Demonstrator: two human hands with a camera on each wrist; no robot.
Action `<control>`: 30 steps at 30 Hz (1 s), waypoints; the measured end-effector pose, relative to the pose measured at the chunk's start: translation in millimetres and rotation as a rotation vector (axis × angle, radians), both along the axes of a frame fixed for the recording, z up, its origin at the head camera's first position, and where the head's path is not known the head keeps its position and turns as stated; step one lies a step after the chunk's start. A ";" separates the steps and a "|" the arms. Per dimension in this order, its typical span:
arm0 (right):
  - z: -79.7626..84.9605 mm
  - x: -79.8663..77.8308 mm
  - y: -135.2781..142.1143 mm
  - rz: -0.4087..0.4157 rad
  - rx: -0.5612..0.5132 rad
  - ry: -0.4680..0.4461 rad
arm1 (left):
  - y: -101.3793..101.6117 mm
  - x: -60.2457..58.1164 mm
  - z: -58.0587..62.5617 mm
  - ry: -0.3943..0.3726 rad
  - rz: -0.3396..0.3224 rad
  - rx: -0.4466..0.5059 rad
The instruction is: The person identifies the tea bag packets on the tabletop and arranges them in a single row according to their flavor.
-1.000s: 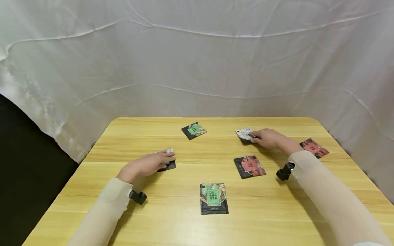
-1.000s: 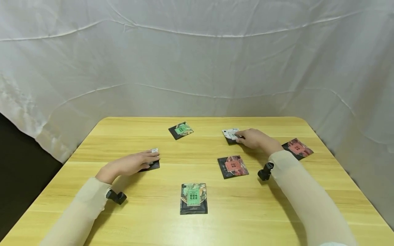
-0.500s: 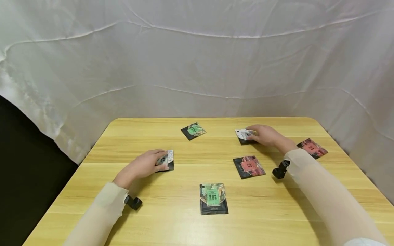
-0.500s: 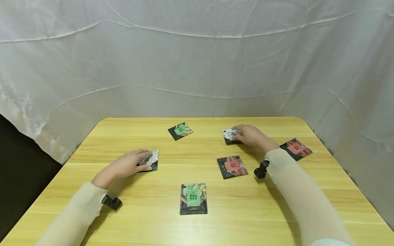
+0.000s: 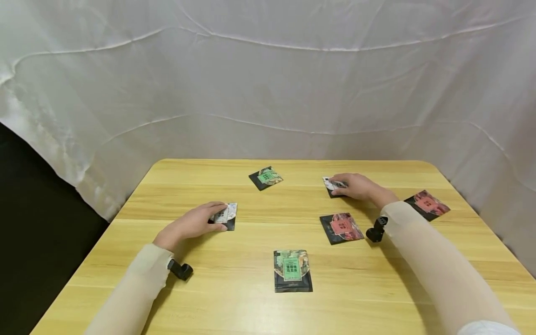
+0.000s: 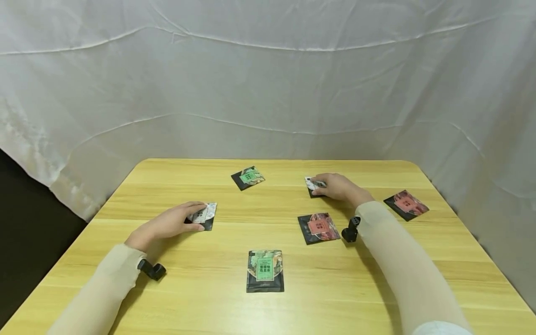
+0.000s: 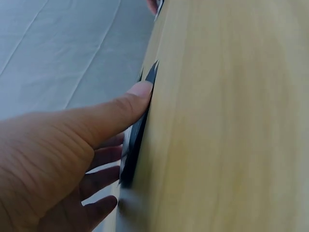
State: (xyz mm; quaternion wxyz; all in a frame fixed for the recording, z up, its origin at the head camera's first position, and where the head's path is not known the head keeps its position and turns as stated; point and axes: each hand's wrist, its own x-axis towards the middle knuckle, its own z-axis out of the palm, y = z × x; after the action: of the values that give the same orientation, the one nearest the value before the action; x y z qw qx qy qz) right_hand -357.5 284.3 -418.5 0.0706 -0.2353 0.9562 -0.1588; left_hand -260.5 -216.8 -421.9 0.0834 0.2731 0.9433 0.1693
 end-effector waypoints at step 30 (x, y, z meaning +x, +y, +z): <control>3.2 7.6 -24.4 -0.180 0.062 -0.024 | -20.3 -21.9 -5.3 -0.037 0.042 0.064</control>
State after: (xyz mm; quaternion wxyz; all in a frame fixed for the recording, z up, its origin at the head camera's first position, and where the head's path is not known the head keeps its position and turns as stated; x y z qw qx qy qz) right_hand -349.9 259.9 -415.4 0.0750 -0.1440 0.9771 -0.1375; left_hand -282.4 -237.0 -427.2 0.0883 0.2526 0.9413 0.2060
